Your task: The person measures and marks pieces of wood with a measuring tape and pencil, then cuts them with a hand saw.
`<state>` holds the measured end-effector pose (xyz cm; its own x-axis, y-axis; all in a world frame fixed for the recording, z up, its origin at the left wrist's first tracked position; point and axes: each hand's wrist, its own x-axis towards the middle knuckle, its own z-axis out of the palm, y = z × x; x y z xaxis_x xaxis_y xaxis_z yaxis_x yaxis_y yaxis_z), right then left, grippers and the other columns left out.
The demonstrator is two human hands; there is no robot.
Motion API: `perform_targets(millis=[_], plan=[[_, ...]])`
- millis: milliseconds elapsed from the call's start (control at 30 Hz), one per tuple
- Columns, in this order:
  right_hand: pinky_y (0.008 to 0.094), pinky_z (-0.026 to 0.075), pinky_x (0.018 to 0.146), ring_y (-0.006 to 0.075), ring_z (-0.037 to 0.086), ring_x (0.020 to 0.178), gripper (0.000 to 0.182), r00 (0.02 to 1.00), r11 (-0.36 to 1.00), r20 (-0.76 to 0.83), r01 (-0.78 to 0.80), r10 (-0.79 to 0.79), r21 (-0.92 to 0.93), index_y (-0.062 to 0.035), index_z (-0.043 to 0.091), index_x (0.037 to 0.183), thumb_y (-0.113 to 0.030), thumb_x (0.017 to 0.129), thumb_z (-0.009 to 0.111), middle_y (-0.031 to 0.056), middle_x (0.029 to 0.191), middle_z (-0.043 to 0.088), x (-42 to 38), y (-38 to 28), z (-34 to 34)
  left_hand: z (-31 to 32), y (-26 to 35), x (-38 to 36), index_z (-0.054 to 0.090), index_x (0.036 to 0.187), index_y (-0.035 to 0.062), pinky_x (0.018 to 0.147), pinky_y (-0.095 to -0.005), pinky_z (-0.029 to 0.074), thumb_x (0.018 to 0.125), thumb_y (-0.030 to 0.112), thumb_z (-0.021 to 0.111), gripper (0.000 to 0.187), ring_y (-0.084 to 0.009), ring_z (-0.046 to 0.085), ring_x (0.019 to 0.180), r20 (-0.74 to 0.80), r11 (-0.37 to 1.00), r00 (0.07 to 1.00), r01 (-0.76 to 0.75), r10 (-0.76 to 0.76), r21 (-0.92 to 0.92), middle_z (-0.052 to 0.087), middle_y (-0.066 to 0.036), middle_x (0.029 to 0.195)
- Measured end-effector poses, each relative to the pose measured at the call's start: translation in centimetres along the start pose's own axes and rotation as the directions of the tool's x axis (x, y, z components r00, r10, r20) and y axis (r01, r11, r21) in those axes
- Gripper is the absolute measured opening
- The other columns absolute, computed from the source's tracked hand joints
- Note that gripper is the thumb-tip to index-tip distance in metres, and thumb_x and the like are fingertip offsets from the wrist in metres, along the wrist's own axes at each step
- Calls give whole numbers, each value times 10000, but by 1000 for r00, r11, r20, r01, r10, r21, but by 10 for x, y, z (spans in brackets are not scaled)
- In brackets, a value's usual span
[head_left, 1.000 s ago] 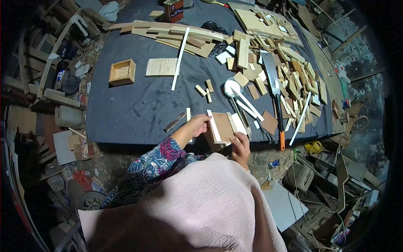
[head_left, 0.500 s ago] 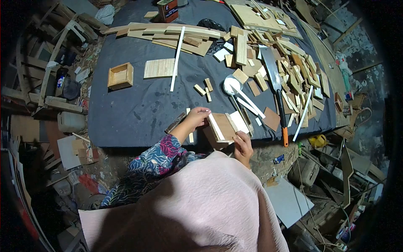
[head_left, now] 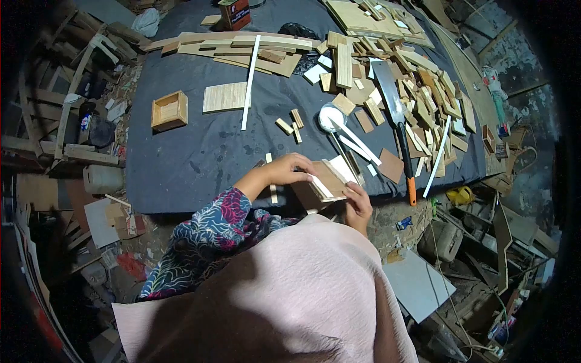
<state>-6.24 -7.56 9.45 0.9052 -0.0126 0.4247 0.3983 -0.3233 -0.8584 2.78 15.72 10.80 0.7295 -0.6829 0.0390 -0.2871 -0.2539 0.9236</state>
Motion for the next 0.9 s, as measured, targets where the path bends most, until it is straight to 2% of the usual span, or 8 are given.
perform_targets(millis=[133,500,567,600,667,733,800,900], plan=[[246,429,739,198,531,923,269,981,964,39,-194,190,180,-34,606,847,142,670,506,117,994,545,4,-2,-5,-6,18,0,624,894,81,814,-313,377,726,159,615,185,-215,500,919,108,997,993,58,-52,-53,554,-81,925],[283,420,776,207,516,946,197,978,946,124,-193,165,262,-15,602,833,99,696,516,133,1010,536,7,5,-11,9,22,-6,624,837,63,763,-291,375,702,183,634,180,-199,499,869,63,986,994,93,-85,-136,547,-70,855],[291,420,783,227,507,968,186,940,897,88,-340,329,284,-6,596,821,94,687,514,142,1060,501,5,8,-5,13,22,-9,630,821,83,760,-309,359,682,198,640,181,-208,497,857,-36,996,999,20,-17,90,551,-64,833],[291,420,783,227,507,968,186,939,896,85,-342,332,284,-6,596,821,94,687,514,142,1060,501,4,15,-2,18,21,-10,630,821,83,760,-309,359,682,198,640,181,-208,497,857,-32,996,999,21,-18,89,551,-64,833],[287,433,766,254,509,951,172,957,934,1,-283,290,-216,4,590,812,84,687,505,146,1061,482,-2,36,5,33,11,-11,637,803,107,756,-332,337,670,222,638,176,-217,493,845,-217,890,971,12,98,456,551,-58,813],[323,420,754,280,493,910,156,931,913,-29,-364,365,-183,-11,590,839,18,701,525,147,986,495,-6,42,10,49,-7,-12,637,792,118,761,-347,319,671,248,631,178,-215,492,841,-258,882,965,85,42,463,549,-52,810],[363,383,750,284,462,876,178,970,920,118,-156,211,-360,-35,589,885,-69,714,551,142,924,493,-8,37,19,63,-23,-16,635,789,115,745,-348,324,663,256,632,189,-207,492,839,-368,844,925,123,93,522,547,-45,808],[373,368,746,291,448,864,243,957,862,229,-41,180,-505,-50,588,923,-142,699,604,138,903,496,-13,27,33,77,-34,-23,621,784,116,747,-343,328,659,246,627,180,-203,483,852,-359,841,930,127,84,526,538,-28,812]])
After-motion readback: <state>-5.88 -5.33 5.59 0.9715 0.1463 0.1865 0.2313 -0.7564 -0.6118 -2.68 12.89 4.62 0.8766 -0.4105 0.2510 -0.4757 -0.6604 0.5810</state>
